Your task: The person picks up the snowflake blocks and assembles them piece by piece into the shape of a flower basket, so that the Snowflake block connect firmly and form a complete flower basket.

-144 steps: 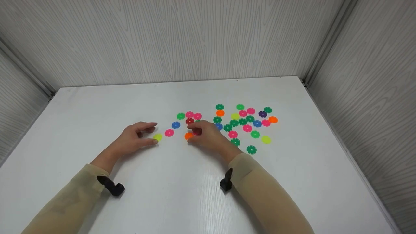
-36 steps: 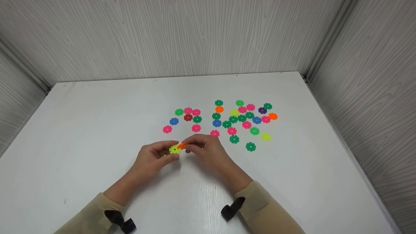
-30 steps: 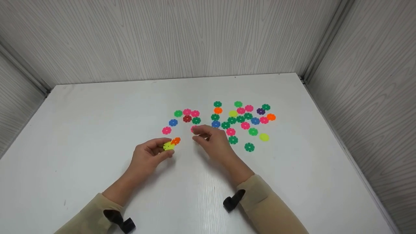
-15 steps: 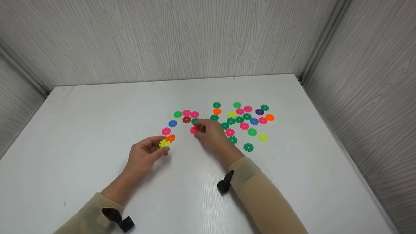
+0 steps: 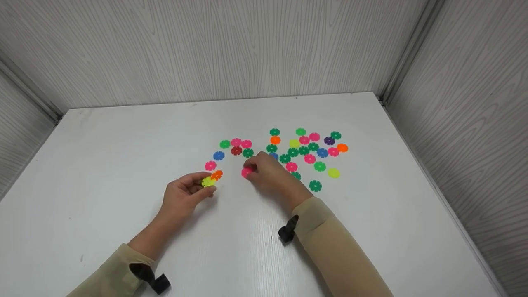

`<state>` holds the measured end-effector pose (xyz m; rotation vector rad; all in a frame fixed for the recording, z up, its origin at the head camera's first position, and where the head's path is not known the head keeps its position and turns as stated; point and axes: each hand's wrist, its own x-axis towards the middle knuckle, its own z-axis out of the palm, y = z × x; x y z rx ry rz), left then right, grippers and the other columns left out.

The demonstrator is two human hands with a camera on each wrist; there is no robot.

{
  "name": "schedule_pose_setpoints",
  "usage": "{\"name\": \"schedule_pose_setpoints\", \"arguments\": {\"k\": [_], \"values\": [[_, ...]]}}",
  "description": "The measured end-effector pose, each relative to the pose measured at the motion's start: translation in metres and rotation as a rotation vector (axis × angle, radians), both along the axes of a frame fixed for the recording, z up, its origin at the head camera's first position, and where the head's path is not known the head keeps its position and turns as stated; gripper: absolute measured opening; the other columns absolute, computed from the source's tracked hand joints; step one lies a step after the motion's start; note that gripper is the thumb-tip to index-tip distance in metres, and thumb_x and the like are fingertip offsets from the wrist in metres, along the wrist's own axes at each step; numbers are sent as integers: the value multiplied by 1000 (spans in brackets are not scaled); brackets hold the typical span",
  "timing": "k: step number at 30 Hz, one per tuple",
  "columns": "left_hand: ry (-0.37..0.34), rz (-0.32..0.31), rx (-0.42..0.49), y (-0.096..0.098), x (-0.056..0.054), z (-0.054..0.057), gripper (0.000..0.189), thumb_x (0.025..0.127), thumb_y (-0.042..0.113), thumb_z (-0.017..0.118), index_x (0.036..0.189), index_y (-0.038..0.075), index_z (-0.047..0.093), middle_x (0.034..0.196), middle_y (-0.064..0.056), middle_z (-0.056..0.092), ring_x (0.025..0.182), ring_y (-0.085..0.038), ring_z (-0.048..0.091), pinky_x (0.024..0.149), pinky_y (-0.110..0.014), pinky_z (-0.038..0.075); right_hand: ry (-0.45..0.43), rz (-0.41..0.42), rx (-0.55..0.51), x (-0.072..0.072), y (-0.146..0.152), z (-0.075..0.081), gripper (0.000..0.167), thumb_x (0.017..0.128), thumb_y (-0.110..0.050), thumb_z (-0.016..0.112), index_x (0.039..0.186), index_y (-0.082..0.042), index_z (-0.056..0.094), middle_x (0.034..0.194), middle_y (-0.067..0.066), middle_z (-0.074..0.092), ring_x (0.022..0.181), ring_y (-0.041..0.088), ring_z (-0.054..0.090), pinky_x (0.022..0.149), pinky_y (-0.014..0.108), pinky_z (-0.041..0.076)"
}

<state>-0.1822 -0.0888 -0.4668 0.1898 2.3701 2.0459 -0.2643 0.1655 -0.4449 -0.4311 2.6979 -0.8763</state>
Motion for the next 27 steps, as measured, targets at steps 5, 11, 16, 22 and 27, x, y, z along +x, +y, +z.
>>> {"name": "schedule_pose_setpoints", "arguments": {"k": [5,11,16,22,27], "values": [[2,-8,-11,0,0,-1,38,91,23,87,127,17,76,107,-3,73,98,-25,67,85,-27,61,54,-6,-87,7,0,1,34,93,-20,84,123,-21,68,112,0,65,108,20,60,91,34,58],[8,-1,-47,1,2,1,42,89,24,89,128,15,75,106,0,74,97,-23,69,87,-26,61,112,58,-324,39,-7,8,24,95,-14,81,116,-19,70,103,-3,72,91,18,69,81,31,62],[-3,-13,-83,3,4,2,44,87,27,91,127,17,75,108,3,74,97,-22,70,88,-26,61,139,109,-456,57,-15,5,22,96,-11,80,115,-16,71,103,-5,74,87,14,73,81,28,63],[12,-41,-92,4,5,1,42,87,29,91,124,19,76,106,3,75,94,-22,70,86,-26,61,155,89,-530,62,-18,0,22,95,-11,81,115,-16,71,103,-7,74,88,13,74,82,30,63],[11,-43,-90,4,5,1,41,86,29,92,123,19,76,103,3,75,93,-22,70,85,-27,62,169,115,-555,61,-19,-2,23,95,-12,82,115,-17,71,104,-7,74,88,13,75,83,32,63]]}}
